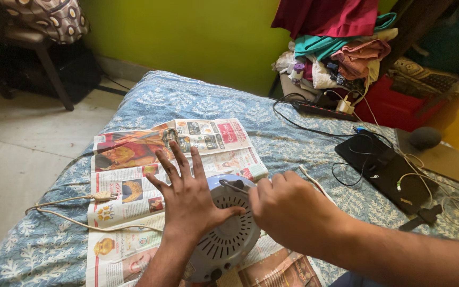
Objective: The person places a mixer grinder base unit upside down on newspaper spread over a bed, then uses a screwdriver to unscrew the screws on the plastic bottom cover, working around the base and lifting the cover to open the housing.
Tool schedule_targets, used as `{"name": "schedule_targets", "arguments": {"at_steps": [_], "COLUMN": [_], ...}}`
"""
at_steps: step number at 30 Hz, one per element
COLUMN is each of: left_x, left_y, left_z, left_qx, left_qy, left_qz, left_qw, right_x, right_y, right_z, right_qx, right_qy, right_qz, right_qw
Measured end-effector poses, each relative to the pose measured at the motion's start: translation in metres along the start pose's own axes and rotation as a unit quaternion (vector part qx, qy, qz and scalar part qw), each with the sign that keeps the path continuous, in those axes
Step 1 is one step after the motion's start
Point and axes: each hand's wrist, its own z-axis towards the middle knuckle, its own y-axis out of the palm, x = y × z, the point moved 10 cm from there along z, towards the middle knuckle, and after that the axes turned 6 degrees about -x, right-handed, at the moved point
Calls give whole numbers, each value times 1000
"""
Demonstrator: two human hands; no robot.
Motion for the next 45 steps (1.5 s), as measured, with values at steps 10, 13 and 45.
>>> {"name": "schedule_targets", "arguments": {"at_steps": [10,13,45], "left_x": [1,2,3], "left_y": [-5,-5,-3], "left_z": [0,-1,-1], "left_qx": [16,15,-5], "left_qy": [6,4,-1], "left_qz": [8,0,3], "left_qw": [1000,1000,1000], "right_x": [1,6,-1], "right_y": [31,6,-9], "right_z": [0,2,6], "right_qx": [-174,-55,-26], "right_qy": [32,27,33], "right_qz": [74,15,-5], "right_qw": [981,998,999]}}
